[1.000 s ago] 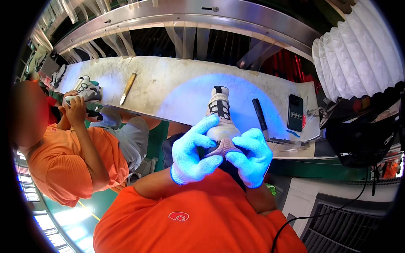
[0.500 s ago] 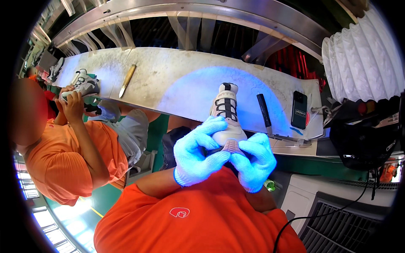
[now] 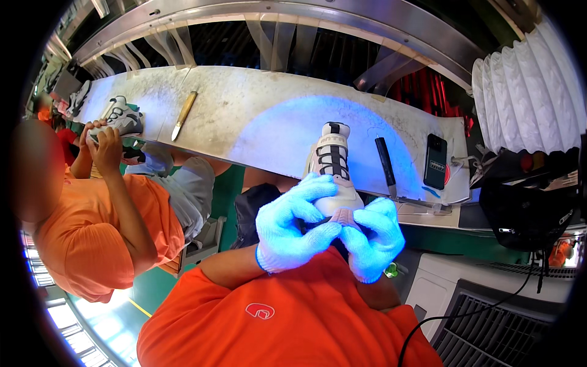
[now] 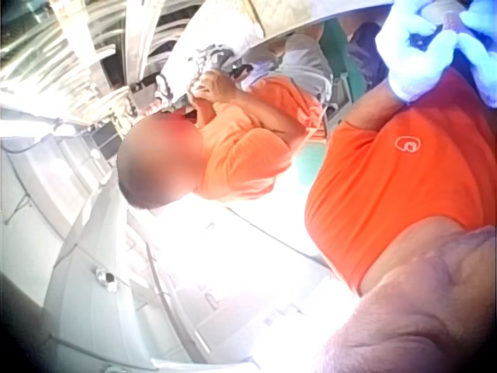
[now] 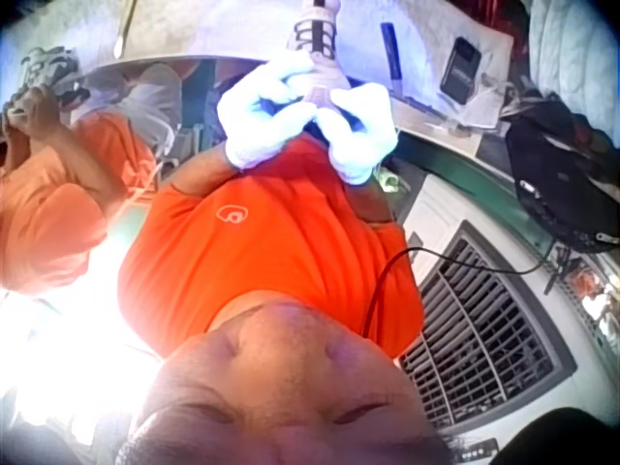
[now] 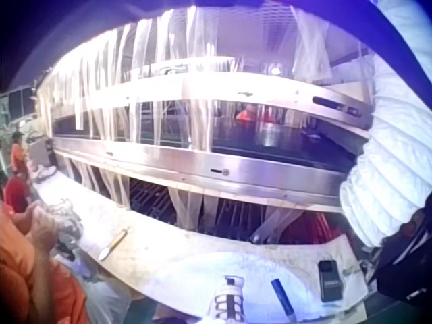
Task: The person uses a black brush to scrub the sole and sides of a white and green sneaker. They repeatedly rotate the shoe to access different areas of the outsole and midsole, applying pressure with the brush. The person works at a bench in a factory setting, handling the shoe with gloved hands.
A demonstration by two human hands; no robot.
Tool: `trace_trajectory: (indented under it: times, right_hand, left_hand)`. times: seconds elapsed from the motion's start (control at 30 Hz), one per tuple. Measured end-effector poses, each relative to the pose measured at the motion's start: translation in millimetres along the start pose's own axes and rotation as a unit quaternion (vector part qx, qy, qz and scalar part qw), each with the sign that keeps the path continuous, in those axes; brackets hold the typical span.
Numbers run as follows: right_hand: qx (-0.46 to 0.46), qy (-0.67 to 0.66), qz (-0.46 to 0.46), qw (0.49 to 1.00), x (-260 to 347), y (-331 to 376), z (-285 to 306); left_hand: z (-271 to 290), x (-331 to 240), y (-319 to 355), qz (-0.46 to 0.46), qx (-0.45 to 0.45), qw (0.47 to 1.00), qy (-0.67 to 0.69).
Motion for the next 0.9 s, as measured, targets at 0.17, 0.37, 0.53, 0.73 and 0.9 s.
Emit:
trace_trajectory:
  times: [0.17, 0.37, 0.53, 0.73, 0.9]
  right_hand:
    - [0.000, -0.003, 0.008, 1.000, -2, 1, 1]
    - [-0.078, -0.076, -0.083, 0.991, -12, 15, -1]
    - [-0.060, -0.135, -0.128, 0.981, -19, 23, -2]
    - [-0.016, -0.058, -0.068, 0.996, -12, 14, -9]
    - [0.004, 0.001, -0.018, 1.000, 0, -1, -15]
  left_hand:
    - [1, -2, -2, -0.003, 0.016, 1.000, -0.024]
    - [-1, 1, 1, 0.037, 0.034, 0.999, 0.005]
    - [6, 1, -1, 0.103, 0.026, 0.991, 0.087]
    - [14, 10, -19, 0.006, 0.220, 0.976, 0.005]
    - [13, 18, -18, 0.116, 0.247, 0.961, 0.049]
Point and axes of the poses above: each hand's wrist, its own y-axis away from the middle knuckle, its own z-axis out of the back of the hand, x = y × z, the point moved 6 cm from there along -y, towards the middle knuckle, and after that the axes turned 15 degrees about -y, right-handed, at the moved point
